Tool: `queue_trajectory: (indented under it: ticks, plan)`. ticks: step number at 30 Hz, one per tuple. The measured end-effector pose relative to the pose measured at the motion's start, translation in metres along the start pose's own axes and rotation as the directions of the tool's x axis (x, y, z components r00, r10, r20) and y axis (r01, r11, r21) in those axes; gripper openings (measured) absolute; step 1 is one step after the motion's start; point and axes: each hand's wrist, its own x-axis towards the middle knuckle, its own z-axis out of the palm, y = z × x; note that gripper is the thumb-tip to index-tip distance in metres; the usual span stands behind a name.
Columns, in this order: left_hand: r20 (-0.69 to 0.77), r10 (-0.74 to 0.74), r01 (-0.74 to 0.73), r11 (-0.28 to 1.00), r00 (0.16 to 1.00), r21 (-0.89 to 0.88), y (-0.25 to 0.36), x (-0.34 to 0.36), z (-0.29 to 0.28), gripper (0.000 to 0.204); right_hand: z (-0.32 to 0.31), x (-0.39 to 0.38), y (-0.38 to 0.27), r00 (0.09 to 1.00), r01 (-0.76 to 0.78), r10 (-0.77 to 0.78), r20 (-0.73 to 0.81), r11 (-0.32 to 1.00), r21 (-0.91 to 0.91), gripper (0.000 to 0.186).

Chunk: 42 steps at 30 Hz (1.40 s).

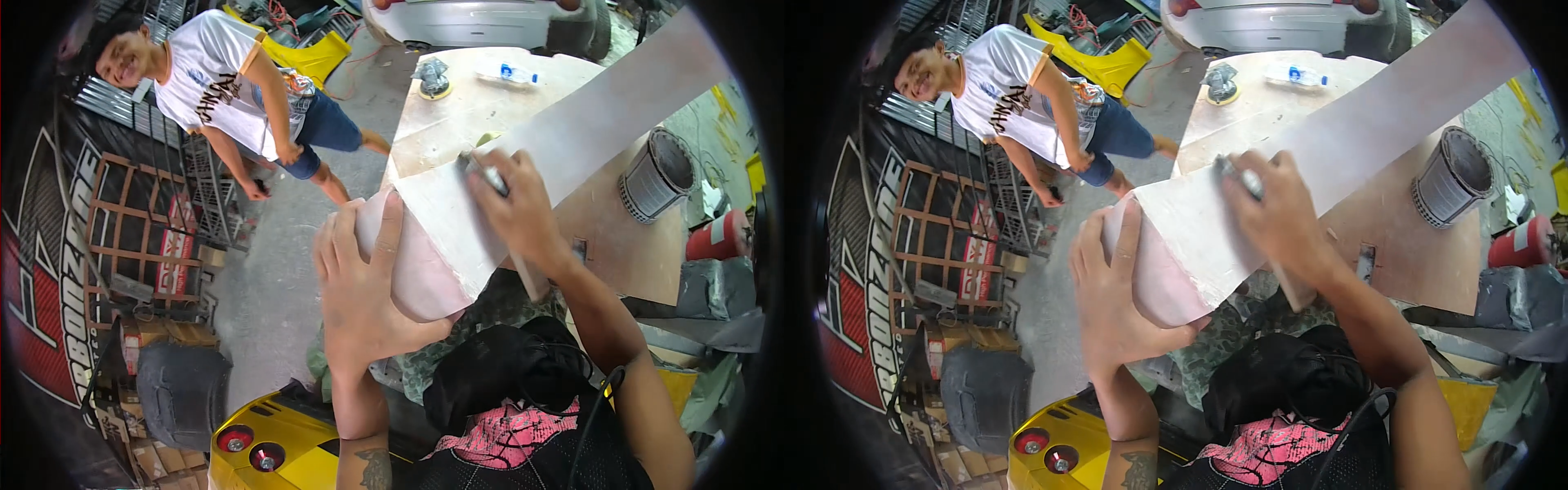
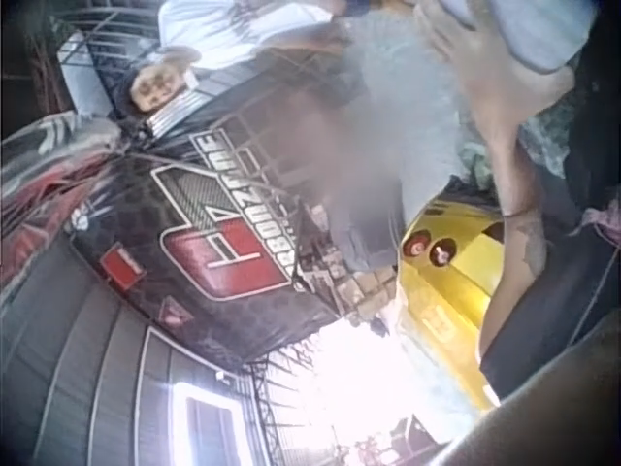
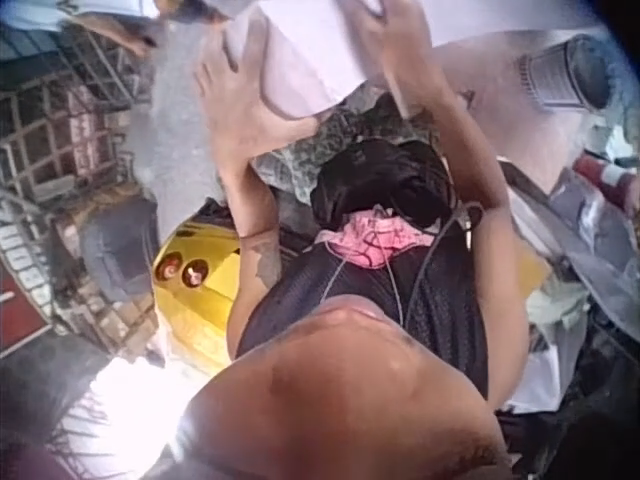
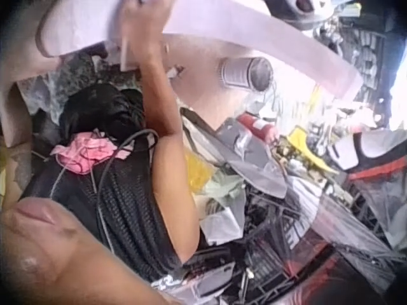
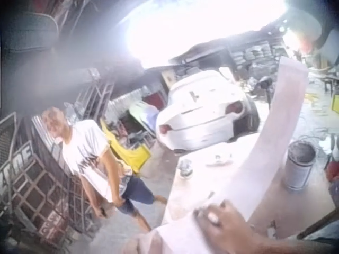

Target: Using a sanding block and sandpaper to smooth the surface of a white automotive aerodynamic body part.

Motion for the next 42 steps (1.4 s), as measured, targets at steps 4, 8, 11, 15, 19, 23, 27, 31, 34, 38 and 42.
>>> queue_trajectory:
  ticks: [4, 8, 11, 15, 19, 23, 27, 31, 34, 38, 42]
  plan:
    - [-0.006, -0.03, 0.03, 0.999, 1.0, 0.01, 0.004, 0.004, -0.001, 0.129, 0.0, 0.0, -0.015, 0.978, 0.012, -0.029, 0.206, 0.997, 0.082, 0.027]
    - [0.018, -0.076, 0.076, 0.997, 0.997, -0.014, 0.006, 0.003, -0.002, 0.124, -0.006, -0.007, -0.035, 0.957, 0.038, -0.111, 0.267, 0.963, 0.267, 0.027]
    - [0.007, -0.052, 0.051, 0.999, 0.999, 0.007, 0.006, 0.0, -0.003, 0.125, 0.002, 0.013, -0.008, 0.991, -0.124, 0.128, 0.037, 0.989, -0.08, 0.028]
    - [0.018, -0.072, 0.072, 0.997, 0.997, -0.017, 0.006, -0.001, -0.003, 0.124, 0.002, 0.0, -0.024, 0.968, 0.069, -0.091, 0.234, 0.993, 0.098, 0.029]
    - [0.012, -0.05, 0.05, 0.998, 0.999, 0.024, 0.006, 0.0, -0.005, 0.125, 0.005, 0.008, -0.008, 0.988, 0.039, -0.042, 0.152, 0.999, 0.019, 0.03]
    - [0.039, -0.078, 0.077, 0.997, 0.996, 0.031, 0.002, 0.0, -0.004, 0.126, 0.01, 0.009, -0.016, 0.984, 0.056, -0.068, 0.162, 0.995, 0.078, 0.028]
    - [0.032, -0.047, 0.047, 0.998, 0.998, 0.029, -0.001, 0.001, -0.003, 0.125, 0.012, 0.015, -0.017, 0.968, 0.117, -0.139, 0.209, 0.986, 0.116, 0.025]
    - [0.02, -0.053, 0.053, 0.998, 0.998, 0.024, -0.001, 0.001, -0.004, 0.124, 0.015, 0.024, -0.022, 0.979, -0.022, 0.014, 0.204, 0.999, 0.041, 0.025]
    - [0.008, 0.002, -0.002, 1.0, 1.0, -0.024, -0.003, 0.003, -0.004, 0.126, 0.016, 0.017, -0.03, 0.967, 0.1, -0.145, 0.21, 0.972, 0.214, 0.026]
    - [-0.001, -0.056, 0.056, 0.998, 0.998, -0.014, -0.003, 0.003, -0.001, 0.13, 0.024, 0.027, -0.015, 0.998, 0.057, -0.057, -0.007, 0.998, 0.04, 0.025]
    - [0.01, -0.058, 0.058, 0.998, 0.998, -0.03, 0.0, 0.004, 0.0, 0.129, 0.016, 0.005, -0.02, 0.934, 0.213, -0.295, 0.2, 0.912, 0.35, 0.027]
